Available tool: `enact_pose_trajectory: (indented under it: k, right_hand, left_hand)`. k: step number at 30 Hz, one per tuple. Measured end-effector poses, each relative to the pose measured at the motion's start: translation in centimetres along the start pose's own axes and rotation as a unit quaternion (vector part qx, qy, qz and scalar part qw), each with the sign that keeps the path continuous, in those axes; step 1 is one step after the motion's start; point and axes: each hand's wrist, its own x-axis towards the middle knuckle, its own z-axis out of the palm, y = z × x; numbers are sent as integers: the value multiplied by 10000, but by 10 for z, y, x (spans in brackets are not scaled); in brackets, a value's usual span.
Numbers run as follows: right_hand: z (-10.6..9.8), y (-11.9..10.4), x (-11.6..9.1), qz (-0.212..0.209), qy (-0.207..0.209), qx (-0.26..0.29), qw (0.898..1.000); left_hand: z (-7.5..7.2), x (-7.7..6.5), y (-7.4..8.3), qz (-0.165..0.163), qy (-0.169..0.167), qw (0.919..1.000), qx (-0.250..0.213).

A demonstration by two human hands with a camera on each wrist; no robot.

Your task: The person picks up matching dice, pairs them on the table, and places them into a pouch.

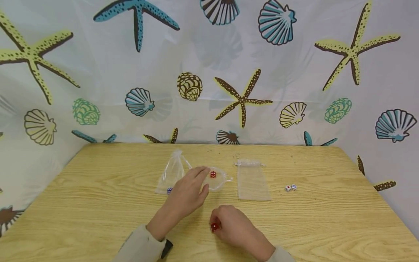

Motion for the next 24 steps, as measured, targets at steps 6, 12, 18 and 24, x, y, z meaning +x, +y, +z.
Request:
enact_pose_trajectory:
  k: [6, 12, 18, 24]
  right_hand:
    - [0, 0, 0, -17, -7, -46, 10000]
    - [-4, -1, 0, 32, 22, -32, 10000]
    - [-20, -3, 3, 132, 222, -127, 9996]
    - [-36, -7, 10, 176, 226, -331, 9990]
  left_hand:
    - [-1, 0, 1, -1, -3, 10000, -14]
    - [-1, 0, 1, -18, -20, 10000, -24]
    - [-1, 0, 1, 16, -10, 10000, 64]
    - [-1, -1, 0, 55, -21, 10000, 36]
